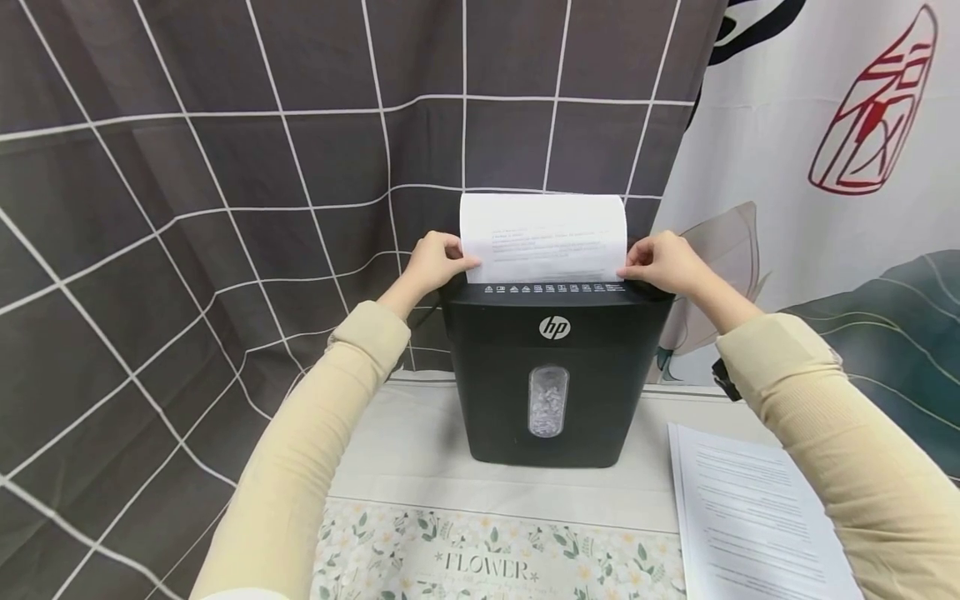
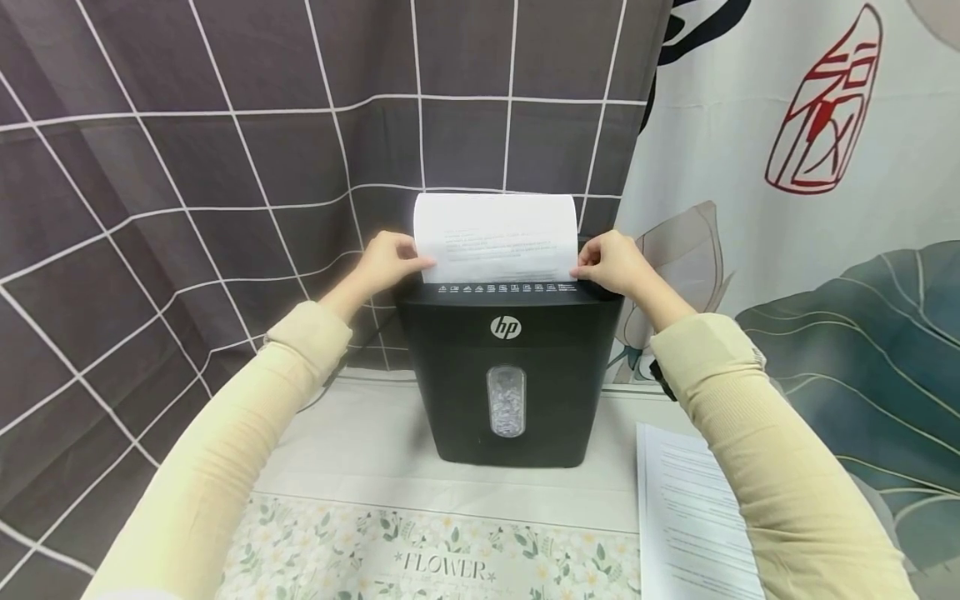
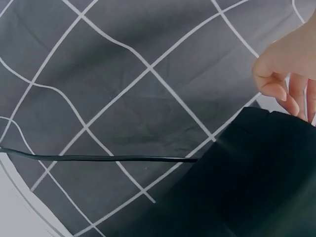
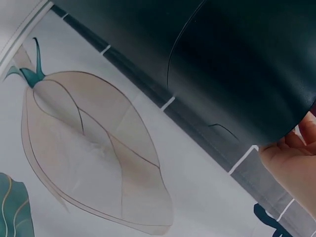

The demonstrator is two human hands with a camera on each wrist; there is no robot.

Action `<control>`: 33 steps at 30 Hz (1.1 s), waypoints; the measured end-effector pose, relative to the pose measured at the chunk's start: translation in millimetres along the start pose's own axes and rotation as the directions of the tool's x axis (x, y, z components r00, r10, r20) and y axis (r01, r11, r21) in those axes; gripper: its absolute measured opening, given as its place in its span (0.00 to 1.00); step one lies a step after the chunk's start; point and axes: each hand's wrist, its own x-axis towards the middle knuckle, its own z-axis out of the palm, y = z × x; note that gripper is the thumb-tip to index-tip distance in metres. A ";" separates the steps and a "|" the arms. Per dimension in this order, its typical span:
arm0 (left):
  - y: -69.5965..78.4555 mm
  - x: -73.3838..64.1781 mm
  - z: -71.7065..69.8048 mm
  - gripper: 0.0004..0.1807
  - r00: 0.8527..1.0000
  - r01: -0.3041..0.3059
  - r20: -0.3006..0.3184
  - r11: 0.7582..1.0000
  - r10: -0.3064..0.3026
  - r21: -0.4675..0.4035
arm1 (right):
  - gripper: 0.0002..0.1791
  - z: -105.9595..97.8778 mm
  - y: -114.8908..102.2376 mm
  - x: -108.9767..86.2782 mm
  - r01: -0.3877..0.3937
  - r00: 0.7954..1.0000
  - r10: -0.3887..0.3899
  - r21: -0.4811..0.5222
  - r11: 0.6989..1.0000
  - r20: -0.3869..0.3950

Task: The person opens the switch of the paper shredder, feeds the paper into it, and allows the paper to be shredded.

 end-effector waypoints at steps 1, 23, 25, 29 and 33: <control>-0.1 0.5 -0.5 0.13 1.000 -0.007 -0.005 1.000 0.007 -0.011 | 0.11 0.2 0.0 0.4 0.007 1.000 -0.007 -0.003 1.000 0.004; 3.2 -0.4 -2.3 0.16 1.000 0.003 0.028 1.000 -0.003 -0.027 | 0.11 2.0 -8.0 1.4 -0.022 0.998 0.030 0.111 0.994 -0.064; 2.8 0.1 -2.7 0.16 1.000 0.002 0.027 1.000 -0.001 -0.026 | 0.11 1.7 -9.3 1.6 -0.031 0.997 0.039 0.119 0.992 -0.068; 3.5 -0.1 -3.8 0.16 0.999 0.008 0.036 1.000 -0.007 -0.025 | 0.11 1.9 -10.5 1.5 -0.039 0.997 0.047 0.125 0.991 -0.066; 5.0 -0.6 -4.8 0.17 0.999 0.007 0.042 1.000 -0.006 -0.031 | 0.11 2.3 -10.1 1.3 -0.030 0.997 0.038 0.125 0.992 -0.061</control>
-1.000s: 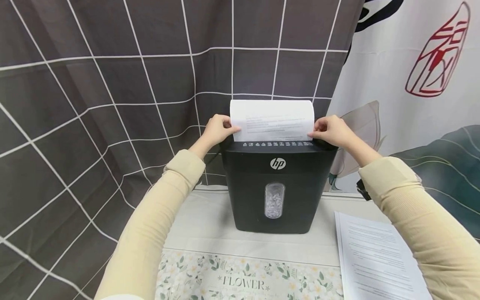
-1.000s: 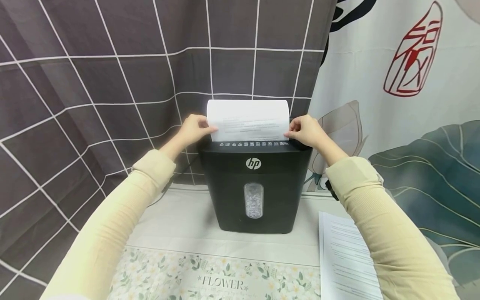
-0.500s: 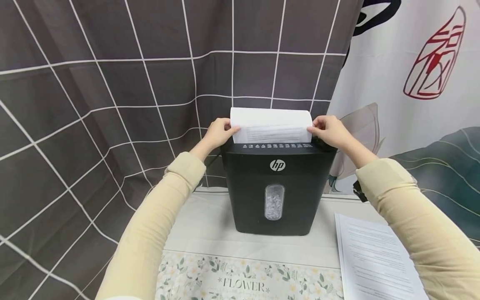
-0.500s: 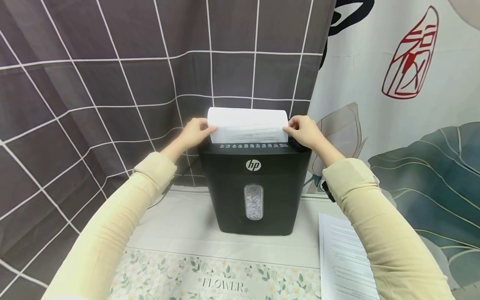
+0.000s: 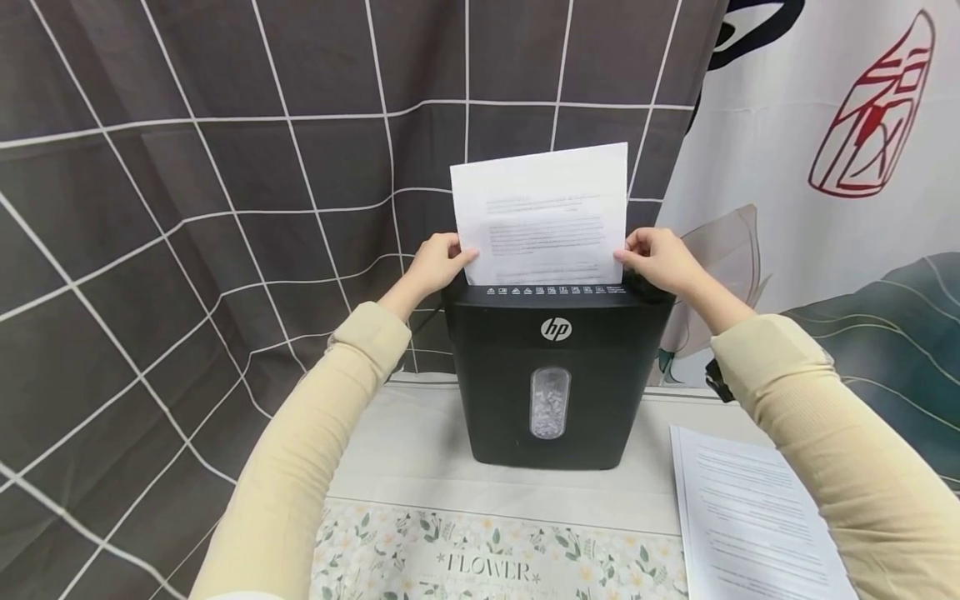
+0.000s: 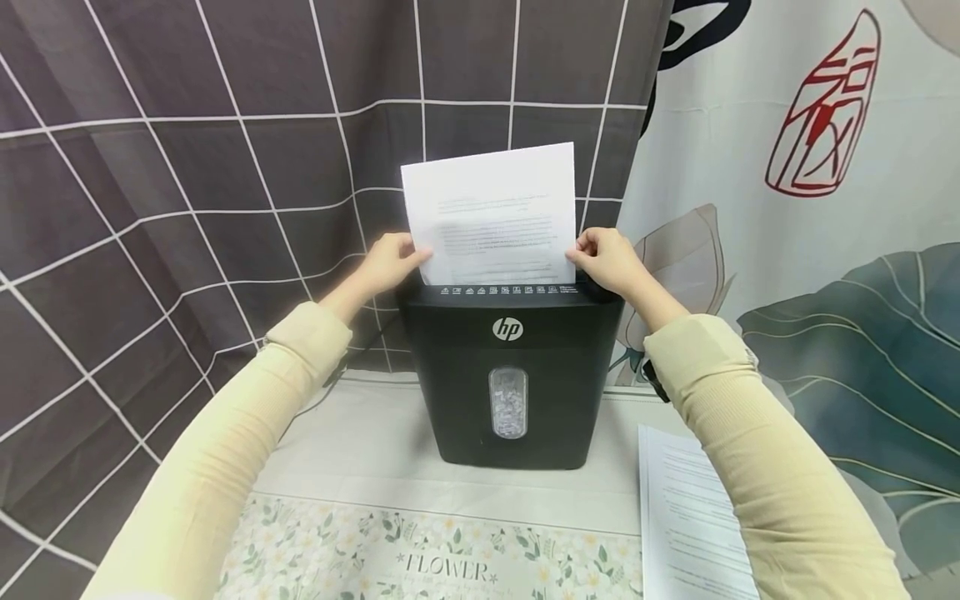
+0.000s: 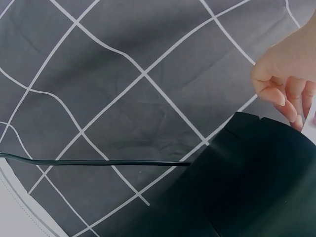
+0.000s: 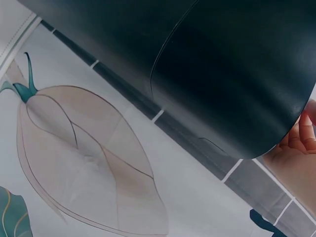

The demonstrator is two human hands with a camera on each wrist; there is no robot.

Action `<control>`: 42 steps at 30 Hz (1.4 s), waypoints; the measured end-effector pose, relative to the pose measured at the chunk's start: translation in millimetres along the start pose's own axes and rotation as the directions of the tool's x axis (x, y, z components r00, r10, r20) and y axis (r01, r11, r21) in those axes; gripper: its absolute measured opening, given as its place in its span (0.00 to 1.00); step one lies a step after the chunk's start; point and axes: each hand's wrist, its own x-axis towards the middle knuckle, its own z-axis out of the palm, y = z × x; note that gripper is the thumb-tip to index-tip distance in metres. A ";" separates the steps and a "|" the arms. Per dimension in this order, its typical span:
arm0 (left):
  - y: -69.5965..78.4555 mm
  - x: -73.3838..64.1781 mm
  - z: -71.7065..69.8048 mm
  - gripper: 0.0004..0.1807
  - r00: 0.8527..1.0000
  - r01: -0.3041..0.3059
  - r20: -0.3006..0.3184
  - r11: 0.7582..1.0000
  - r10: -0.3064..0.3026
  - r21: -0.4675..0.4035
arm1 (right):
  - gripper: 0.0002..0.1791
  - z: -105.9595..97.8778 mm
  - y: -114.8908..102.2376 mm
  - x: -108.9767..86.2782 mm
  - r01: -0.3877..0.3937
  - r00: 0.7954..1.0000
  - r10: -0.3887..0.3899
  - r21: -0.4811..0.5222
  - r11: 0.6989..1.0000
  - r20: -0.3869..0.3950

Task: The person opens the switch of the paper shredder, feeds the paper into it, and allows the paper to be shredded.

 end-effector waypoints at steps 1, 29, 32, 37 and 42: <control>0.1 0.1 -0.1 0.17 1.000 -0.003 -0.001 1.000 0.003 0.000 | 0.11 0.0 0.2 0.0 0.005 1.000 -0.005 0.000 1.000 0.001; -1.5 -4.7 1.1 0.12 0.999 -0.031 -0.035 0.999 0.032 0.027 | 0.10 2.6 -0.3 -0.9 0.068 0.996 -0.069 -0.004 0.998 -0.050; 0.1 -5.0 0.2 0.11 0.998 -0.043 -0.038 0.999 0.044 0.029 | 0.10 2.7 -0.5 -1.4 0.077 0.995 -0.077 -0.003 0.997 -0.058; 1.1 -6.4 -1.4 0.10 0.998 -0.050 -0.042 0.998 0.052 0.031 | 0.10 2.5 -2.2 -2.2 0.090 0.994 -0.090 -0.002 0.996 -0.068; 0.6 -8.2 -2.8 0.10 0.997 -0.050 -0.050 0.998 0.051 0.030 | 0.09 1.6 -4.0 -3.9 0.081 0.995 -0.081 0.000 0.997 -0.062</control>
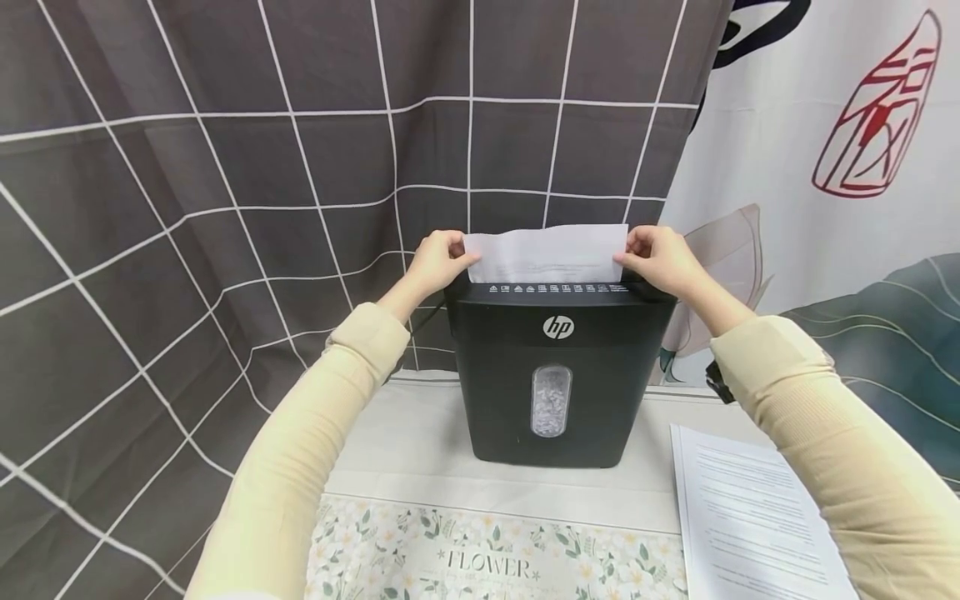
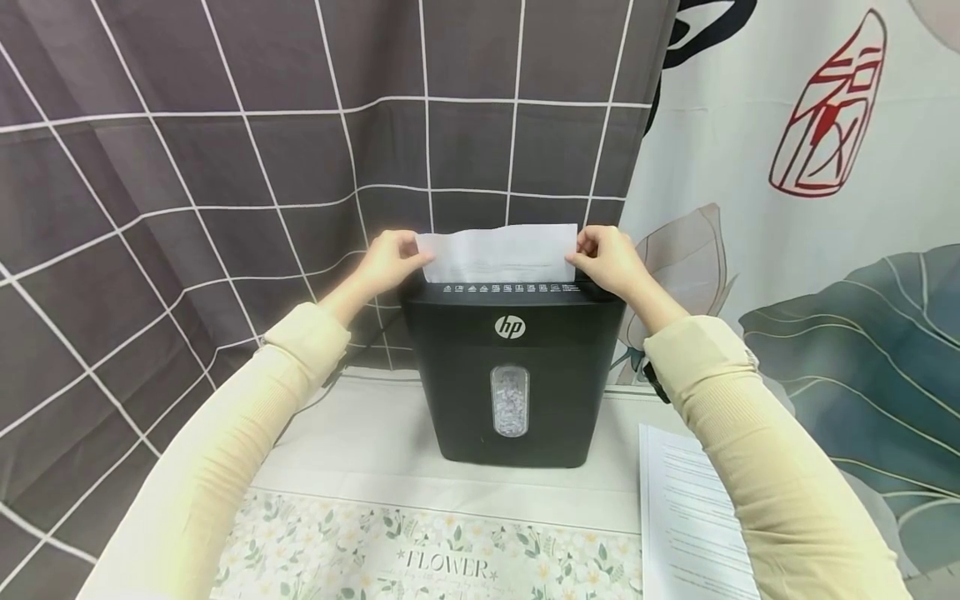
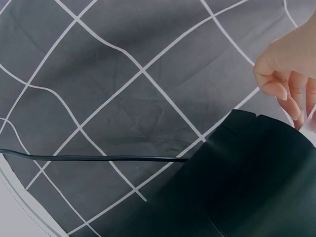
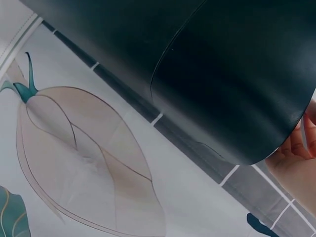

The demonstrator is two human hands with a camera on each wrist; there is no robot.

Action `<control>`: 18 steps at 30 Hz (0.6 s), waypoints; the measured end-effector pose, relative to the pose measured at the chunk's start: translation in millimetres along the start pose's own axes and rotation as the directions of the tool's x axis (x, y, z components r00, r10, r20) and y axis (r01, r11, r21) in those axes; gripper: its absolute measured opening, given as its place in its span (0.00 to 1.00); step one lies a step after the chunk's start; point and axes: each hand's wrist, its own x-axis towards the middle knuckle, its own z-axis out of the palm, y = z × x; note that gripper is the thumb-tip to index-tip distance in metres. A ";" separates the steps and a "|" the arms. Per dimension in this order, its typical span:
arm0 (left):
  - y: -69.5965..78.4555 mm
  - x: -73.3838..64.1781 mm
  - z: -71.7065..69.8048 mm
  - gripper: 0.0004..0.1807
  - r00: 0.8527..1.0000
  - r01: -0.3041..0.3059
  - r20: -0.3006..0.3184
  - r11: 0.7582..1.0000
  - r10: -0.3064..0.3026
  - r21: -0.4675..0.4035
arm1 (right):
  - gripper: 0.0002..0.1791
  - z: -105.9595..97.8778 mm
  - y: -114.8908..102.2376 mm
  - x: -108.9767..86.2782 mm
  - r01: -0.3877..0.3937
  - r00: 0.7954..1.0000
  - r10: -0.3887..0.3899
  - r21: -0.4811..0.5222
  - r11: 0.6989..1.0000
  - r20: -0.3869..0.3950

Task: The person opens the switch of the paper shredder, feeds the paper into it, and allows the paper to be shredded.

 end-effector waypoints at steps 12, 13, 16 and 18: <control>-1.5 -3.0 -0.5 0.09 1.000 -0.006 -0.005 0.999 0.006 -0.044 | 0.07 -1.2 -0.4 -0.2 -0.028 1.000 0.028 0.029 0.999 -0.009; -2.0 -3.2 -0.3 0.09 1.000 -0.005 -0.003 0.999 0.005 -0.047 | 0.07 -1.1 -0.2 -0.3 -0.026 1.000 0.026 0.029 0.999 -0.008; -3.6 -3.7 0.7 0.07 1.000 -0.003 0.002 0.999 0.003 -0.052 | 0.07 -0.4 0.8 -1.7 -0.018 1.000 0.018 0.015 1.000 0.006; -4.2 -3.8 1.3 0.07 1.000 0.001 0.006 0.998 -0.001 -0.056 | 0.07 0.0 1.4 -2.9 -0.016 1.000 0.016 0.009 1.000 0.015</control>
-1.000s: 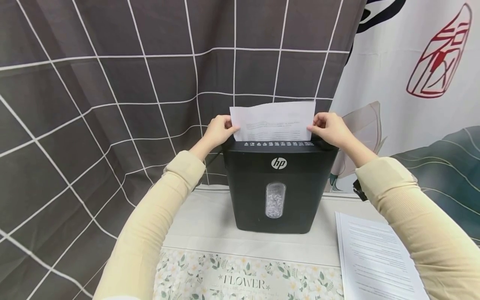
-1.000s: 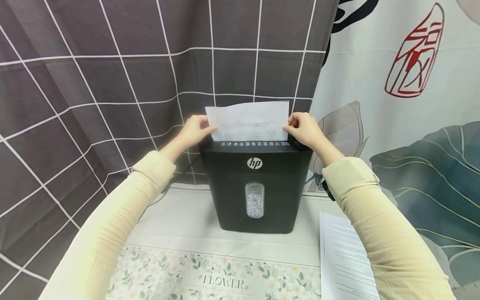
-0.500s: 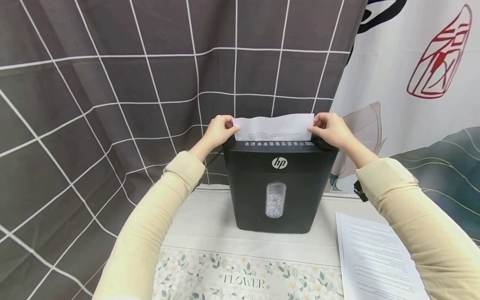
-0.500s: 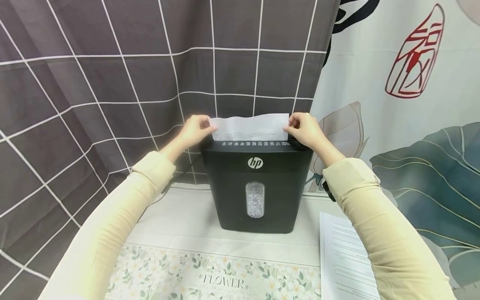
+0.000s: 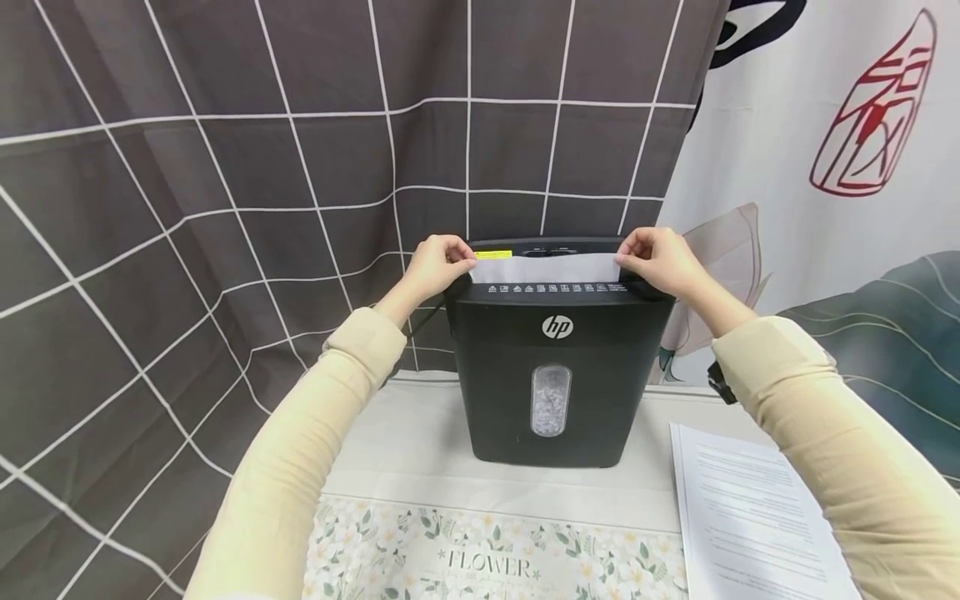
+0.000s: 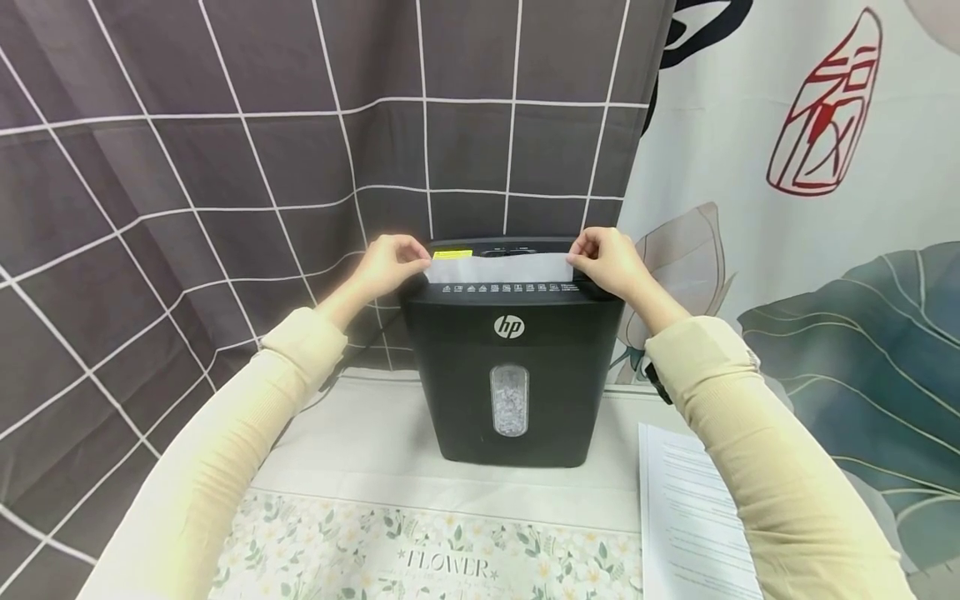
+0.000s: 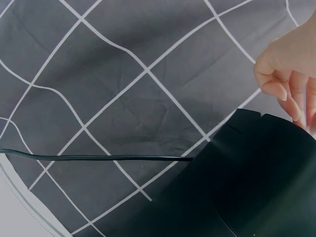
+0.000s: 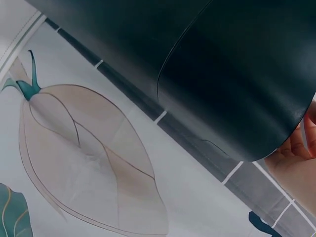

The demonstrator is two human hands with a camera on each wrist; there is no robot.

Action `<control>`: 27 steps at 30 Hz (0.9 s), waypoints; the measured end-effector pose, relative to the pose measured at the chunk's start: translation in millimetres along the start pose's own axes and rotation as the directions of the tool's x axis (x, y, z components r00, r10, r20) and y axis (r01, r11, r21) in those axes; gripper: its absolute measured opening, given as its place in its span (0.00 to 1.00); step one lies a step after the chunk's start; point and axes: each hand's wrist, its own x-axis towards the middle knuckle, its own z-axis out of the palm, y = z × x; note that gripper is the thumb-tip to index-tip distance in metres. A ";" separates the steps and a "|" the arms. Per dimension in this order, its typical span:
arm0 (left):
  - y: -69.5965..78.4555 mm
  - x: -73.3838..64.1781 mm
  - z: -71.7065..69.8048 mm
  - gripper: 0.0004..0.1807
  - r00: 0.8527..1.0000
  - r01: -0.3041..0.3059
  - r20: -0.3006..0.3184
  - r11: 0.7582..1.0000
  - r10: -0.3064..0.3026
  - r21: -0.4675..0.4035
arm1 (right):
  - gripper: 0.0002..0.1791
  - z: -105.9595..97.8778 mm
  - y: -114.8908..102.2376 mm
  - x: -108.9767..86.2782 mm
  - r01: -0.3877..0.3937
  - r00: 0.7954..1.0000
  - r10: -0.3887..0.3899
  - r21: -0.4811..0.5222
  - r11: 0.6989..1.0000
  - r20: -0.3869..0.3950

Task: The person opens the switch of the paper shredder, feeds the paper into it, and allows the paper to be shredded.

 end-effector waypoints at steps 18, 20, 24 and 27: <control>4.3 -6.3 -0.2 0.06 1.000 -0.017 -0.010 0.999 0.016 -0.047 | 0.07 -4.9 2.7 -5.3 0.005 0.999 -0.004 0.021 1.000 -0.045; 5.1 -8.7 0.2 0.07 1.000 -0.023 -0.013 0.998 0.022 -0.055 | 0.07 -4.9 2.7 -7.6 0.014 0.998 -0.012 0.032 0.999 -0.065; 5.7 -13.2 1.8 0.07 0.998 -0.046 -0.043 0.995 0.042 -0.089 | 0.07 -4.0 3.1 -12.7 0.039 0.993 -0.033 0.050 0.998 -0.117; 7.8 -17.4 5.6 0.06 0.994 -0.072 -0.089 0.985 0.059 -0.157 | 0.05 -0.7 3.7 -16.6 0.060 0.984 -0.053 0.034 0.998 -0.170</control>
